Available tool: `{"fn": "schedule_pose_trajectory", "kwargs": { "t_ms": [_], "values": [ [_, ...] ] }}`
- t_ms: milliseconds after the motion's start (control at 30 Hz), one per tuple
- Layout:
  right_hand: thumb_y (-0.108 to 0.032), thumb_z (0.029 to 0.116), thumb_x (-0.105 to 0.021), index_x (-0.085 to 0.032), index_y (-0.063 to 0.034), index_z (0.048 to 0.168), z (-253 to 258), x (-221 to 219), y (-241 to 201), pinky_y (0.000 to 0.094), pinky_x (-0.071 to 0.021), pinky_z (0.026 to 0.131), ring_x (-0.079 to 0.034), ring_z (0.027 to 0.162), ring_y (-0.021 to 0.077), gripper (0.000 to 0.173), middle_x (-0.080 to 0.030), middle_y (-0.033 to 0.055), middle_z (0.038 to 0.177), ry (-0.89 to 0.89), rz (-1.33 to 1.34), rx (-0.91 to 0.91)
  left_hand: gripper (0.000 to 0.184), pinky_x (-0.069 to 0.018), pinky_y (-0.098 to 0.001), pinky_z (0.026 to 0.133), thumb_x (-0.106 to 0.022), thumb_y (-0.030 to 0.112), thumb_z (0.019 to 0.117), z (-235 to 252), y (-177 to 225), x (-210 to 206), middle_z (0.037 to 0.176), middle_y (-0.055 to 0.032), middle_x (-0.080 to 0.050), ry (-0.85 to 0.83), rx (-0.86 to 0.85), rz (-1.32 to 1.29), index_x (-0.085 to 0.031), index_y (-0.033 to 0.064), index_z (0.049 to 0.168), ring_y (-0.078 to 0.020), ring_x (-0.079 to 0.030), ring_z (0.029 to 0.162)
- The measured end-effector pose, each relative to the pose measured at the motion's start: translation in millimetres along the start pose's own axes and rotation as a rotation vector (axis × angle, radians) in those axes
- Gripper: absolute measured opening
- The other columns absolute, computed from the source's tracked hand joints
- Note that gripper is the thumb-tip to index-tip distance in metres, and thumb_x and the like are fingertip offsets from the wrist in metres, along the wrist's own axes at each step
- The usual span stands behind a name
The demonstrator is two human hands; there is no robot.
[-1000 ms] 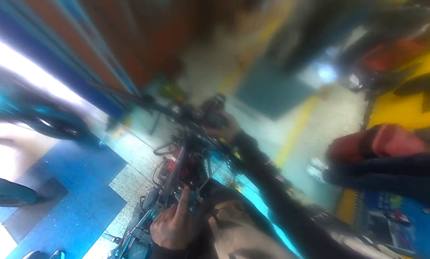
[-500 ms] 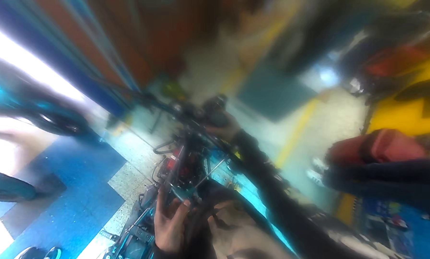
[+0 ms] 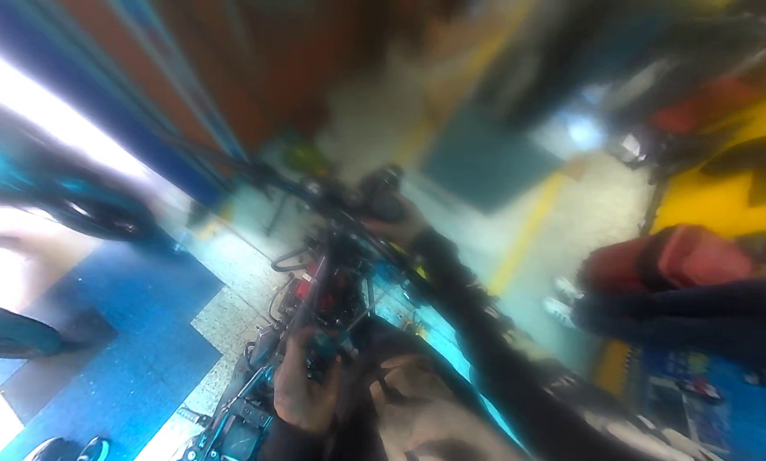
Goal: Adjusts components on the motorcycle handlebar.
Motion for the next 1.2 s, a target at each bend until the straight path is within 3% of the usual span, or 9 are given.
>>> {"fn": "schedule_pose_trajectory", "kwargs": {
  "t_ms": [200, 367, 467, 567, 667, 767, 867, 1033, 1200],
  "values": [
    [-0.009, 0.0786, -0.086, -0.06, 0.0044, 0.127, -0.2, -0.2, -0.1, 0.0316, -0.057, 0.092, -0.068, 0.098, 0.0122, 0.057, -0.07, 0.0135, 0.111, -0.001, -0.023, -0.007, 0.015, -0.055, -0.0361, 0.083, -0.055, 0.008, 0.0917, 7.7, 2.4, -8.1, 0.097, -0.0037, -0.068, 0.063, -0.578, 0.374, -0.063, 0.0197, 0.099, -0.0203, -0.065, 0.093],
    [-0.009, 0.0772, -0.086, -0.058, 0.0016, 0.128, 1.6, -1.1, 15.6, 0.0302, -0.0605, 0.089, -0.071, 0.095, 0.0112, 0.059, -0.071, 0.0106, 0.11, 0.009, 0.014, 0.049, 0.062, -0.0565, -0.0251, 0.073, -0.081, 0.022, 0.0785, -0.7, -11.9, -8.8, 0.106, -0.0085, -0.066, 0.085, -0.029, 0.089, -0.062, 0.0026, 0.134, -0.0111, -0.062, 0.083],
    [-0.005, 0.0771, -0.086, -0.059, 0.005, 0.128, 0.1, 0.3, 5.2, 0.0302, -0.0563, 0.095, -0.068, 0.102, 0.0113, 0.059, -0.07, 0.0127, 0.113, -0.012, 0.019, 0.022, 0.046, -0.0621, -0.0291, 0.076, -0.085, 0.022, 0.074, -6.1, -17.5, -11.0, 0.113, -0.0094, -0.07, 0.07, 0.21, -0.123, -0.073, 0.0027, 0.114, -0.0158, -0.069, 0.092],
    [-0.002, 0.0751, -0.086, -0.059, 0.0066, 0.126, -0.7, -0.9, 2.2, 0.029, -0.0557, 0.096, -0.067, 0.102, 0.0111, 0.058, -0.069, 0.0138, 0.113, -0.009, 0.05, 0.028, 0.053, -0.0629, -0.0325, 0.078, -0.075, 0.005, 0.0788, -16.8, -18.4, -13.6, 0.122, -0.0171, -0.069, 0.007, 0.529, -0.589, -0.061, -0.0079, 0.129, -0.0218, -0.072, 0.097],
    [-0.002, 0.0745, -0.086, -0.058, 0.0067, 0.127, 1.2, -0.7, 3.6, 0.0282, -0.056, 0.096, -0.068, 0.102, 0.0105, 0.06, -0.07, 0.0135, 0.114, -0.002, 0.07, 0.032, 0.069, -0.062, -0.0487, 0.083, -0.075, 0.017, 0.0831, -20.3, -14.7, -14.5, 0.128, -0.0268, -0.065, -0.083, 0.837, -1.338, -0.048, 0.0068, 0.146, -0.0386, -0.071, 0.104],
    [-0.005, 0.0762, -0.086, -0.059, 0.0064, 0.128, 1.1, 0.0, 5.7, 0.028, -0.0555, 0.096, -0.067, 0.103, 0.0098, 0.06, -0.07, 0.0133, 0.114, -0.011, 0.034, 0.041, 0.063, -0.0607, -0.0524, 0.084, -0.064, 0.045, 0.0927, -10.9, 6.8, -18.6, 0.125, -0.0261, -0.068, -0.1, 0.989, -1.46, -0.049, 0.0179, 0.147, -0.0407, -0.072, 0.099],
    [-0.005, 0.0764, -0.086, -0.06, 0.0054, 0.126, 1.9, -0.6, 6.6, 0.0289, -0.0566, 0.094, -0.068, 0.1, 0.0102, 0.057, -0.07, 0.0127, 0.112, -0.012, 0.026, 0.046, 0.062, -0.064, -0.0424, 0.069, -0.054, 0.016, 0.0962, -0.4, 15.7, -27.5, 0.108, -0.0258, -0.071, 0.0, 1.023, -1.323, -0.026, 0.0144, 0.151, -0.0328, -0.075, 0.079],
    [-0.007, 0.0767, -0.086, -0.06, 0.0043, 0.126, 2.9, -0.2, 9.9, 0.0288, -0.0574, 0.092, -0.068, 0.099, 0.0101, 0.058, -0.07, 0.0116, 0.112, 0.013, 0.007, 0.064, 0.093, -0.062, -0.0391, 0.06, -0.07, 0.002, 0.0777, 4.4, 9.3, -25.0, 0.104, -0.0241, -0.069, -0.04, 0.81, -1.012, -0.021, 0.0091, 0.156, -0.027, -0.071, 0.069],
    [-0.009, 0.078, -0.087, -0.059, 0.0049, 0.128, 2.8, 0.1, 9.4, 0.0311, -0.0563, 0.097, -0.068, 0.103, 0.012, 0.059, -0.07, 0.0131, 0.114, 0.01, -0.024, 0.033, 0.086, -0.0642, -0.04, 0.059, -0.07, 0.006, 0.0832, 7.1, -0.8, -18.9, 0.108, -0.018, -0.073, -0.246, 0.356, -0.625, -0.022, 0.0104, 0.155, -0.0287, -0.073, 0.069]
  ]
}}
Point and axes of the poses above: each hand's wrist, its own z-axis towards the middle knuckle, its own x-axis out of the back of the hand, y = z × x, the point moved 3 cm from there along z, towards the middle knuckle
